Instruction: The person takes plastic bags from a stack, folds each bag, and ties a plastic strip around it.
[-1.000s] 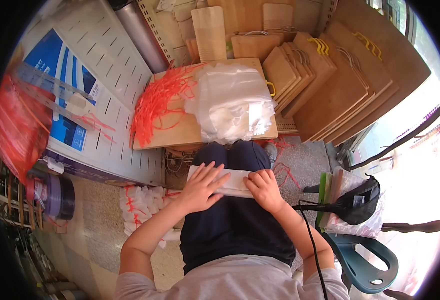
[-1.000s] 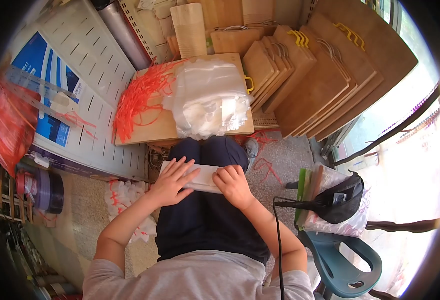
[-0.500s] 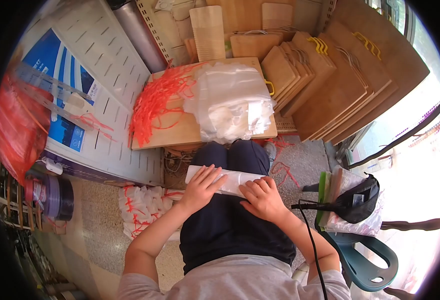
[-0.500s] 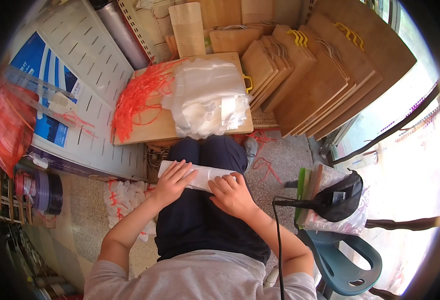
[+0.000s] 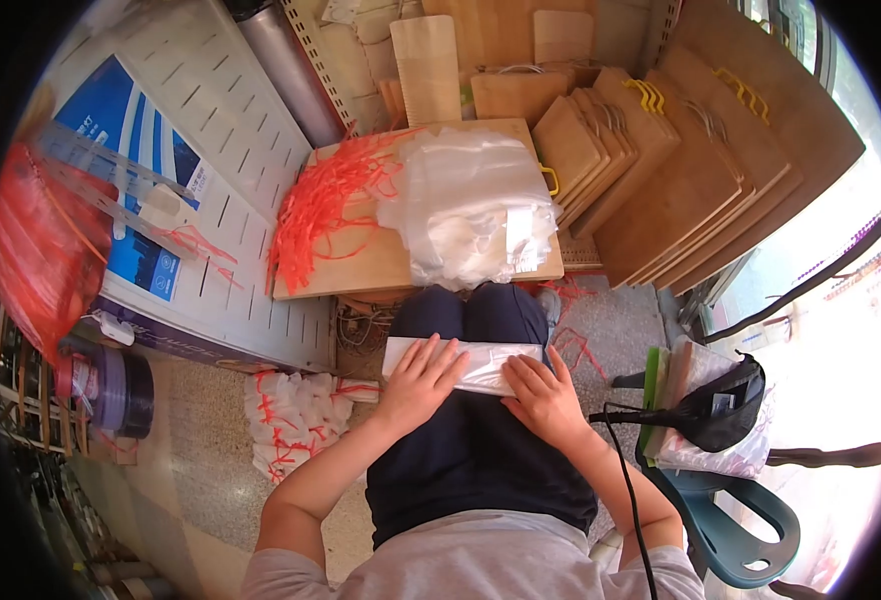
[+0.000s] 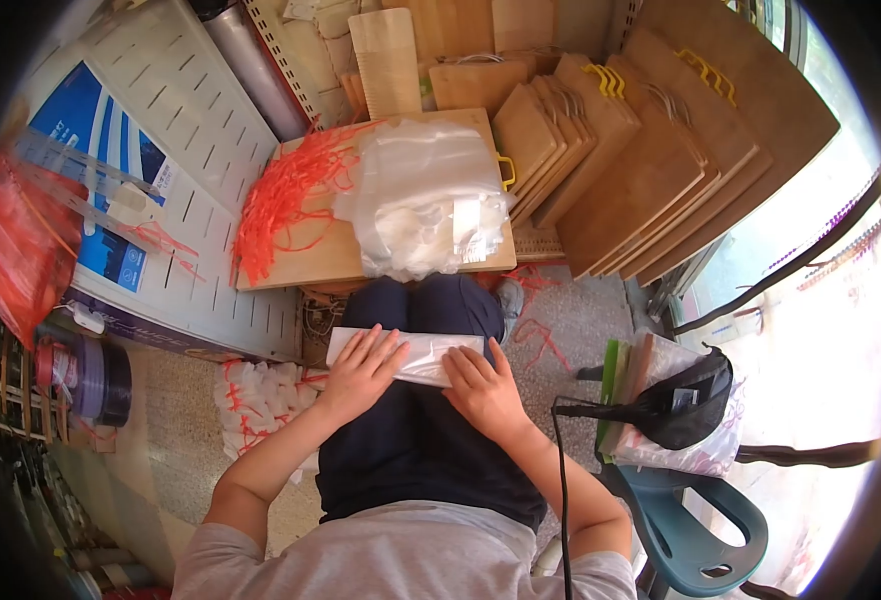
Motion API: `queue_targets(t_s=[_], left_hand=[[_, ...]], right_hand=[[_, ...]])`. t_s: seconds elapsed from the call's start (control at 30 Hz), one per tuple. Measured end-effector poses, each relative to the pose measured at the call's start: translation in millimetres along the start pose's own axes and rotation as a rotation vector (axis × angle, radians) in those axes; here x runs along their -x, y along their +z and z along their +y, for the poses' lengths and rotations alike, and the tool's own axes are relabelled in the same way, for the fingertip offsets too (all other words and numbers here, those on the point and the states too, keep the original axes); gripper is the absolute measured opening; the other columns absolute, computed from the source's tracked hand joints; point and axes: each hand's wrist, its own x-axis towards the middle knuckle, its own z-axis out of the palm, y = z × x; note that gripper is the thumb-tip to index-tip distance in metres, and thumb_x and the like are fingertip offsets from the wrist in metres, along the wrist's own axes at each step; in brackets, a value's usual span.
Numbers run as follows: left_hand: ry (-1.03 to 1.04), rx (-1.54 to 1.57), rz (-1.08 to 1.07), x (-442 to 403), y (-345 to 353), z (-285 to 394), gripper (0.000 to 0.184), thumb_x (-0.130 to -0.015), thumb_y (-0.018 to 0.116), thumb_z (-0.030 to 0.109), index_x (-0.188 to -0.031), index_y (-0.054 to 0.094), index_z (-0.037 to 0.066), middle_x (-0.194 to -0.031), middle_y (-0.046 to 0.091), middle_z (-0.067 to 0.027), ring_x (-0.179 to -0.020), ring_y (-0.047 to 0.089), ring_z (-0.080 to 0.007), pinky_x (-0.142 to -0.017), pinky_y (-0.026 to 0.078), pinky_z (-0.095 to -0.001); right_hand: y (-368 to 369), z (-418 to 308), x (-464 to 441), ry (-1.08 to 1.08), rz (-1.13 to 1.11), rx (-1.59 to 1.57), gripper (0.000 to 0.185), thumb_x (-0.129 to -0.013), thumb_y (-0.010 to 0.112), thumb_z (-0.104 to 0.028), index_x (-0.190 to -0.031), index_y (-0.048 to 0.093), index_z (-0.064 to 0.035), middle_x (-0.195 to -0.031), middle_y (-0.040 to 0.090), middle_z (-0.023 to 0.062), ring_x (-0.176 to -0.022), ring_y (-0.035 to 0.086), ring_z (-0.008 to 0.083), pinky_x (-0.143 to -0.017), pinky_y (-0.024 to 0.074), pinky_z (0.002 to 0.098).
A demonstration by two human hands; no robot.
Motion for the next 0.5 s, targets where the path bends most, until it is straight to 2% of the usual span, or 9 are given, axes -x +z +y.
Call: queue_targets(t_s=[0.1,0.17,0.2,0.23,0.27,0.3,0.33,0.43,0.5], left_hand=[[0.045,0.013,0.041,-4.4,-5.7,-8.9,0.045,-0.082,0.066,0.018,-0.124,0.057,0.007,-0.126,0.059,-0.0134,-0.113,0.058,-0.0332,-0.097,0.045,-0.0439],[0.040,0.099,0.042,-10.1,-19.5,-15.3,0.040,-0.079,0.070,0.018,-0.116,0.061,0.008,-0.116,0.064,-0.0105,-0.105,0.063,-0.0288,-0.089,0.050,-0.0402],[-0.003,0.150,-0.027,-12.3,-31.6,-19.8,0.035,-0.079,0.070,0.018,-0.112,0.061,0.008,-0.110,0.064,-0.0091,-0.100,0.063,-0.0275,-0.085,0.050,-0.0395],[-0.050,0.201,-0.099,-13.5,-45.4,-24.0,0.031,-0.079,0.070,0.018,-0.107,0.062,0.008,-0.105,0.065,-0.0078,-0.095,0.064,-0.0263,-0.081,0.051,-0.0388],[-0.096,0.254,-0.169,-12.5,-54.2,-28.4,0.027,-0.079,0.071,0.019,-0.102,0.062,0.008,-0.099,0.065,-0.0064,-0.090,0.065,-0.0251,-0.077,0.051,-0.0380],[-0.101,0.321,-0.091,-11.3,-57.3,-33.7,0.017,-0.083,0.069,0.021,-0.092,0.062,0.008,-0.085,0.063,-0.0057,-0.076,0.064,-0.0261,-0.066,0.049,-0.0386],[-0.131,0.396,-0.160,-9.4,-62.3,-37.5,0.018,-0.085,0.067,0.023,-0.090,0.060,0.008,-0.082,0.062,-0.0065,-0.075,0.064,-0.0271,-0.065,0.049,-0.0395],[-0.242,0.652,-0.394,-9.2,-88.0,-44.7,0.023,-0.091,0.062,0.028,-0.087,0.061,0.006,-0.074,0.060,-0.0113,-0.070,0.063,-0.0301,-0.062,0.047,-0.0390],[-0.290,0.850,-0.501,-6.2,-89.2,-56.0,0.021,-0.092,0.062,0.026,-0.090,0.063,0.005,-0.074,0.061,-0.0120,-0.068,0.063,-0.0250,-0.062,0.047,-0.0358]], right_hand=[[-0.3,-3.4,-6.5,-0.039,0.047,0.050,0.039,-0.074,0.072,-0.016,-0.110,0.063,-0.0042,-0.110,0.062,0.0061,-0.103,0.059,0.0231,-0.098,0.0427,0.0461],[-6.0,2.4,-10.5,-0.038,0.040,-0.073,0.032,-0.075,0.070,-0.013,-0.105,0.064,-0.0044,-0.102,0.064,0.0058,-0.094,0.061,0.0241,-0.090,0.0466,0.0425],[-9.1,3.9,-15.6,-0.047,0.037,-0.146,0.028,-0.076,0.070,-0.011,-0.103,0.064,-0.0045,-0.097,0.065,0.0056,-0.090,0.062,0.0246,-0.086,0.0485,0.0407],[-14.7,2.4,-21.3,0.002,0.094,-0.256,0.022,-0.077,0.069,-0.007,-0.097,0.064,-0.0043,-0.088,0.065,0.0061,-0.078,0.062,0.0255,-0.072,0.0505,0.0379],[-19.8,2.7,-25.1,0.043,0.117,-0.371,0.017,-0.079,0.069,-0.006,-0.095,0.065,-0.0030,-0.083,0.065,0.0088,-0.075,0.062,0.0278,-0.066,0.0507,0.0376],[-25.5,5.1,-26.0,0.109,0.043,-0.500,0.016,-0.081,0.068,-0.007,-0.096,0.066,-0.0016,-0.083,0.066,0.0105,-0.075,0.063,0.0281,-0.066,0.0510,0.0361],[-29.2,7.3,-26.3,0.178,-0.034,-0.622,0.015,-0.083,0.068,-0.007,-0.097,0.067,-0.0002,-0.084,0.066,0.0123,-0.076,0.064,0.0284,-0.066,0.0513,0.0347],[-25.4,6.8,-24.2,0.339,-0.179,-0.953,0.018,-0.089,0.066,-0.011,-0.101,0.067,0.0017,-0.085,0.068,0.0116,-0.076,0.065,0.0204,-0.069,0.0503,0.0293],[-18.4,10.0,-24.7,0.417,-0.325,-1.140,0.019,-0.091,0.064,-0.013,-0.103,0.067,0.0013,-0.086,0.068,0.0089,-0.078,0.062,0.0139,-0.070,0.0491,0.0269]])
